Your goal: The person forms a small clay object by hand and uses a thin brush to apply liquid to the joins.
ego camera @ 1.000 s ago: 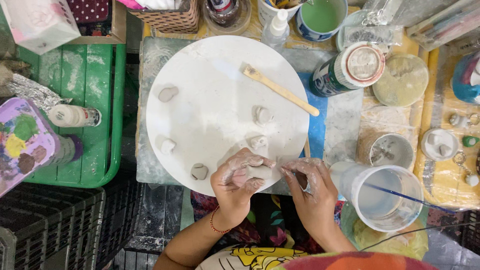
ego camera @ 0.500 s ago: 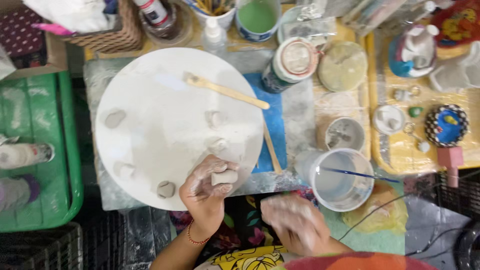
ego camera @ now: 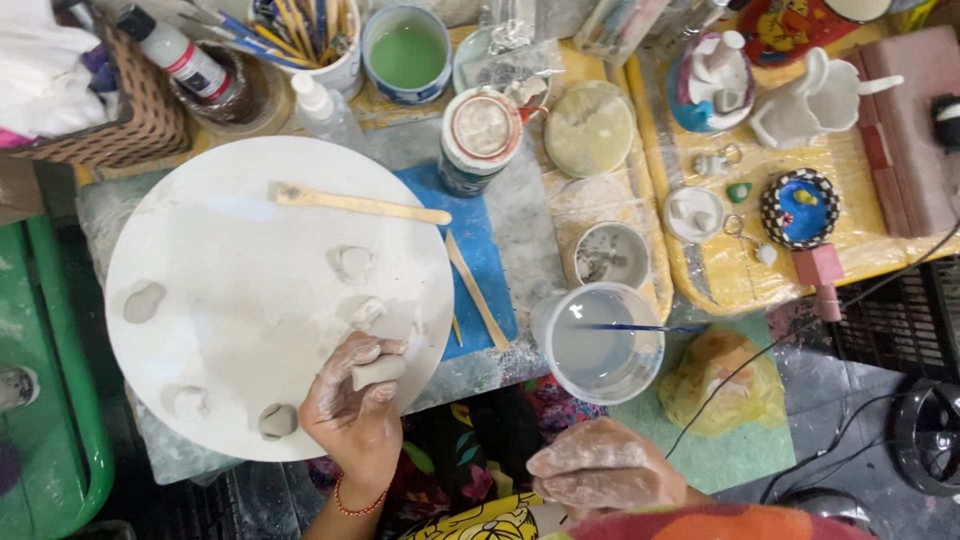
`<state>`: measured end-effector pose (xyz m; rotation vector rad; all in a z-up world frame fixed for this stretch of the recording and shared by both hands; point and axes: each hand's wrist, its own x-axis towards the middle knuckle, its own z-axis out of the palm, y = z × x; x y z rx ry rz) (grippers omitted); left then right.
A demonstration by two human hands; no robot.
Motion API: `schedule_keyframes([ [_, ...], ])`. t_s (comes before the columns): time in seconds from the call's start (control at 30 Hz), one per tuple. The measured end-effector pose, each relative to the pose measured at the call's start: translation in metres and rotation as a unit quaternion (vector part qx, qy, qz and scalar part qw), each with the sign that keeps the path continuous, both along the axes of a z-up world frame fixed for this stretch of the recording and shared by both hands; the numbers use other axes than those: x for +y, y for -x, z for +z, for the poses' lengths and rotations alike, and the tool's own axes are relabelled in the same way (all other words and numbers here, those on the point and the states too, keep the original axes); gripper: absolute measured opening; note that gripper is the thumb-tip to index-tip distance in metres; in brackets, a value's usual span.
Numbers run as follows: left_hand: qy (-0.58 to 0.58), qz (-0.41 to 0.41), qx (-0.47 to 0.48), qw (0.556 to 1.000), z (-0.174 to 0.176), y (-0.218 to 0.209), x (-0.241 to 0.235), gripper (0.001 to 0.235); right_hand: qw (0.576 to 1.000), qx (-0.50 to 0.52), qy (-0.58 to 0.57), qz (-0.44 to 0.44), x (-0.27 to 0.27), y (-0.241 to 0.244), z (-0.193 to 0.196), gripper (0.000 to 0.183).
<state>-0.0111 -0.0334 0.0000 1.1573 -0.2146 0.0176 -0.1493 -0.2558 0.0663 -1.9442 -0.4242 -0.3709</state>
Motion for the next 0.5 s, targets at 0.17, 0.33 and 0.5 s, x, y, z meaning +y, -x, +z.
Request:
schedule_keyframes([
  [0.17,0.007,-0.001,0.013,1.000,-0.002,0.001,-0.006,0.031,1.000,-0.001,-0.019,-0.007,0.003,0.001,-0.005,0.010],
  [0.33,-0.003,-0.005,0.014,1.000,-0.004,0.002,-0.010,0.030,0.989,-0.041,-0.089,-0.107,0.038,-0.011,-0.016,0.017],
  [0.5,0.017,0.015,0.023,0.999,-0.008,0.003,-0.010,0.026,0.992,-0.060,-0.072,-0.082,0.050,-0.045,-0.018,0.028],
])
